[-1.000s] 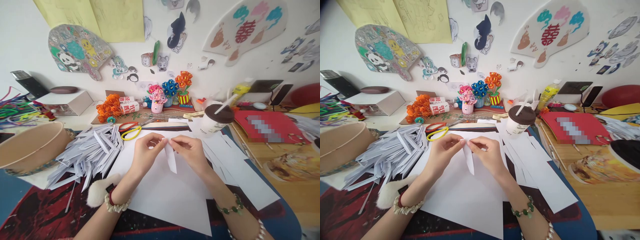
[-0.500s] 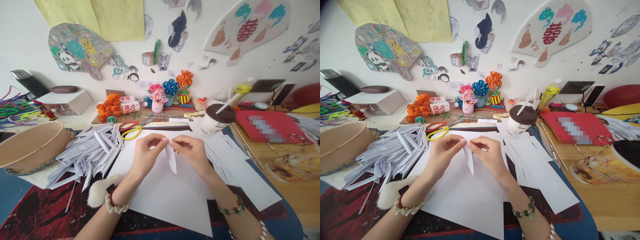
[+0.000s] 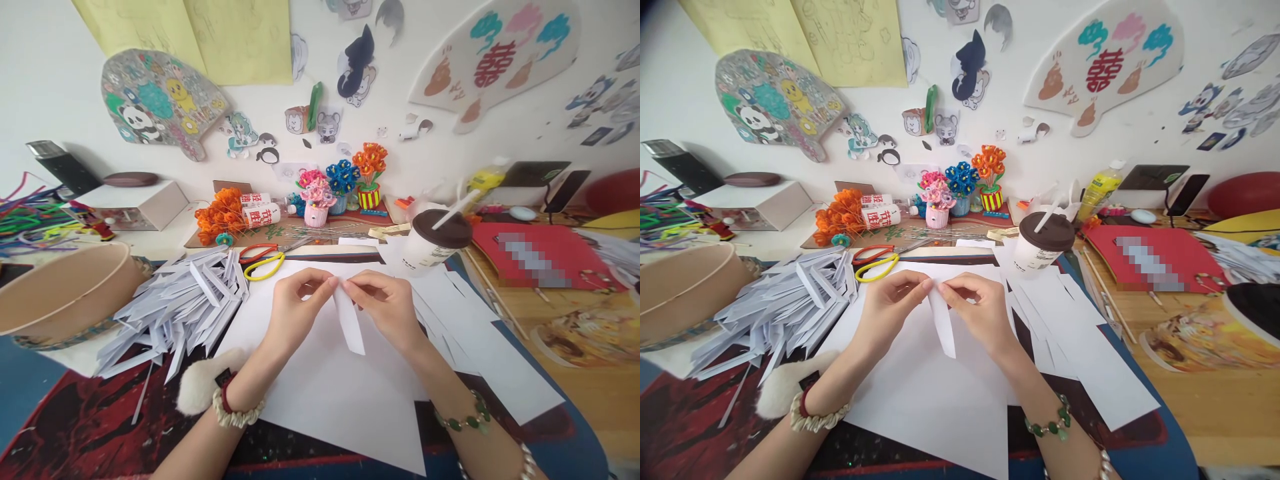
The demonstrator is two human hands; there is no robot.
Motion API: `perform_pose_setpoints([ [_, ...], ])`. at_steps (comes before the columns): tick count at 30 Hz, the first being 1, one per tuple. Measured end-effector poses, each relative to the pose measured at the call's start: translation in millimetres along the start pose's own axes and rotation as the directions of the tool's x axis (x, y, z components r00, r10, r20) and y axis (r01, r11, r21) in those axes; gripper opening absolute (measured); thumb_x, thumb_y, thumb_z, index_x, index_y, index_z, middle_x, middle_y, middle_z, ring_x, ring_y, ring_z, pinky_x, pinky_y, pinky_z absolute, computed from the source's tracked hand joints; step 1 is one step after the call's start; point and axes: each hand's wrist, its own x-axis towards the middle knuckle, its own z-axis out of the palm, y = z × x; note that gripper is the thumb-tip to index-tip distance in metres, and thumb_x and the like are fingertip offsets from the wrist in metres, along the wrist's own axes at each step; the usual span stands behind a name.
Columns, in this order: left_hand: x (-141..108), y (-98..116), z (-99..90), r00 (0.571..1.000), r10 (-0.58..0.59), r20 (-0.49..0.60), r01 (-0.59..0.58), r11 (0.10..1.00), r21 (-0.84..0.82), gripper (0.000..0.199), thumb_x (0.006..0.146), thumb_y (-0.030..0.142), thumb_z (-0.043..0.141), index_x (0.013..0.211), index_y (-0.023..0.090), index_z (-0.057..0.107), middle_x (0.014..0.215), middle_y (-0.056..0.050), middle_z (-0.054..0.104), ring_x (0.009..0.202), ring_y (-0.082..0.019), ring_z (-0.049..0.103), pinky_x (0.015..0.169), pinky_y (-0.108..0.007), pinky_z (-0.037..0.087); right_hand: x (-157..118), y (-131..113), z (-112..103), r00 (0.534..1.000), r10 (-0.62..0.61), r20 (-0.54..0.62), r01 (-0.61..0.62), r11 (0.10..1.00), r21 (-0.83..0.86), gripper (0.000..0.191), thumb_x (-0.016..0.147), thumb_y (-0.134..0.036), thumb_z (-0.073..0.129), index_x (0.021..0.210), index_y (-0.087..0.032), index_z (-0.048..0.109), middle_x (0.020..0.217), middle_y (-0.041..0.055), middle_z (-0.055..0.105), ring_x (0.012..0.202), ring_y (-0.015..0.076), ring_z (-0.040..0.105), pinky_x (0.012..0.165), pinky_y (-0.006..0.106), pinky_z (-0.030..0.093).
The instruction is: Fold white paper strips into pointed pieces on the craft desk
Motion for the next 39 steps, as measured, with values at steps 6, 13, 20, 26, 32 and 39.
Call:
perform_pose_setpoints([
  [6, 1.2, -1.9, -3.4, 0.997, 0.082, -0.015, -0.08, 0.992, 0.1, 0.021, 0.082, 0.034, 0.064, 0.071, 0.017, 0.065, 0.073, -0.002, 0.068, 0.068, -0.014, 0.06, 0.065, -0.025, 0.048, 2.9, -2.0, -2.6, 0.996, -0.02, 0.082, 0.022, 1.0, -0.022, 0.02, 0.084, -0.035, 0.065, 0.071, -0.02, 0.066, 0.07, 0.0018, 0.063, 0.065, 0.0155, 0.057, 0.058, 0.029, 0.046],
  [13, 7.1, 1.0, -11.7, 0.993, 0.118, 0.009, -0.118, 0.98, 0.159, 0.028, 0.086, 0.039, 0.058, 0.069, 0.017, 0.061, 0.067, -0.001, 0.063, 0.062, -0.013, 0.056, 0.061, -0.024, 0.046, 22.2, -14.8, -2.3, 0.968, 0.031, 0.249, -0.047, 0.997, 0.059, 0.026, 0.083, -0.042, 0.064, 0.071, -0.019, 0.06, 0.067, -0.0007, 0.056, 0.061, 0.0126, 0.051, 0.056, 0.026, 0.044],
  [20, 9.8, 6.0, -19.5, 0.985, 0.172, -0.014, -0.169, 0.978, 0.125, 0.032, 0.087, 0.042, 0.055, 0.067, 0.018, 0.056, 0.065, 0.002, 0.054, 0.062, -0.011, 0.05, 0.061, -0.023, 0.042, 43.8, -21.5, 11.5, 0.958, -0.071, 0.279, 0.046, 0.995, 0.094, 0.024, 0.082, -0.038, 0.065, 0.069, -0.019, 0.059, 0.066, -0.0013, 0.055, 0.062, 0.0125, 0.051, 0.057, 0.026, 0.041],
  [26, 7.5, 1.7, -19.3, 0.98, 0.196, -0.044, -0.184, 0.965, 0.188, 0.031, 0.087, 0.037, 0.057, 0.063, 0.017, 0.053, 0.062, 0.002, 0.053, 0.06, -0.011, 0.047, 0.06, -0.024, 0.04, 38.5, -3.5, 19.5, 0.972, -0.052, 0.231, 0.019, 0.989, 0.144, 0.025, 0.082, -0.037, 0.066, 0.066, -0.019, 0.058, 0.063, -0.003, 0.05, 0.057, 0.0109, 0.044, 0.053, 0.025, 0.036],
  [32, 8.4, -3.0, -15.9, 0.989, 0.15, 0.012, -0.15, 0.972, 0.179, 0.033, 0.089, 0.04, 0.052, 0.065, 0.017, 0.054, 0.062, 0.001, 0.053, 0.059, -0.012, 0.049, 0.058, -0.024, 0.04, 32.7, 1.6, 18.6, 0.985, -0.063, 0.162, 0.032, 0.981, 0.19, 0.022, 0.082, -0.031, 0.066, 0.066, -0.019, 0.057, 0.061, -0.0031, 0.05, 0.056, 0.01, 0.043, 0.052, 0.025, 0.035],
  [39, 5.6, -3.1, -10.4, 0.987, 0.131, 0.09, -0.147, 0.969, 0.201, 0.039, 0.091, 0.041, 0.05, 0.06, 0.017, 0.048, 0.058, 0.004, 0.043, 0.056, -0.009, 0.04, 0.055, -0.023, 0.035, 32.4, 0.4, 16.7, 0.995, -0.054, 0.083, 0.035, 0.977, 0.212, 0.021, 0.081, -0.027, 0.067, 0.064, -0.018, 0.058, 0.058, -0.0037, 0.05, 0.052, 0.0084, 0.042, 0.047, 0.023, 0.034],
])
